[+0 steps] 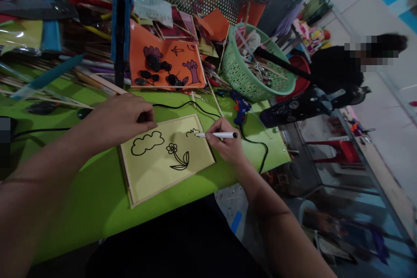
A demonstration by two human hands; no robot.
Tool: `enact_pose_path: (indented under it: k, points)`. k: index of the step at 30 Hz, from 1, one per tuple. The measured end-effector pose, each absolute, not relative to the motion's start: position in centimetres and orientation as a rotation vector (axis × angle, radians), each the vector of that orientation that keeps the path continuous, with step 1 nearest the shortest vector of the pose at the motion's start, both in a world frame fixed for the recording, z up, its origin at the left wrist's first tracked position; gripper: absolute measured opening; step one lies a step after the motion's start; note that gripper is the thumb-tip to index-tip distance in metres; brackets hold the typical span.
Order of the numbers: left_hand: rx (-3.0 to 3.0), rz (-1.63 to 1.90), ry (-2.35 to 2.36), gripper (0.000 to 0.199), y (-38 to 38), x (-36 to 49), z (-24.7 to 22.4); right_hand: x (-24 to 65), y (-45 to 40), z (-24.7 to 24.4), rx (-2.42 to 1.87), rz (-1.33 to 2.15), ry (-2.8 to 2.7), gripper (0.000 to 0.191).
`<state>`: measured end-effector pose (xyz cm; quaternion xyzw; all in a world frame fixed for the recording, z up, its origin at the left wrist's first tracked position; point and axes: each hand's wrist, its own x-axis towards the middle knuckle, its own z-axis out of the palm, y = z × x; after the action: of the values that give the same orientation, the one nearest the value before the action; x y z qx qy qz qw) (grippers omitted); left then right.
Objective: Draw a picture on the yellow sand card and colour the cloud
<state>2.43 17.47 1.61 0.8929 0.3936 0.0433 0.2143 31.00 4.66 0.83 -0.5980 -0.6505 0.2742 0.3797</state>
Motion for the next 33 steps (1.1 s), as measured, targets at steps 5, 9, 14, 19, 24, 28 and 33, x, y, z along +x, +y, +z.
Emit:
enact_pose_path:
  k: [5,9,14,19,24,28,33]
  points:
    - [2.471,0.089,1.087,0.02,17.4,2.5,1.9,31.0,4.6,1.0,-1.564,0.724,-1.656,0.01]
    - [2.438,0.036,1.179,0.018,16.7,2.8,2.4,30.9,4.5,1.1,-1.583,0.732,-1.645,0.01]
    - [2.365,-0.07,1.351,0.017,15.8,3.1,2.9,30.9,4.6,1.3,-1.579,0.728,-1.651,0.011]
    - [2.377,-0.033,1.351,0.018,15.7,3.1,2.7,31.0,4.5,1.2,-1.561,0.727,-1.659,0.01]
    - [2.375,-0.051,1.359,0.018,15.7,3.3,2.9,31.0,4.4,1.2,-1.575,0.74,-1.662,0.01]
    - [2.363,-0.066,1.371,0.019,15.6,3.5,3.1,31.0,4.3,1.2,-1.55,0.757,-1.661,0.01]
    - [2.344,-0.076,1.381,0.019,15.7,3.5,3.0,31.2,4.3,1.2,-1.552,0.777,-1.663,0.011]
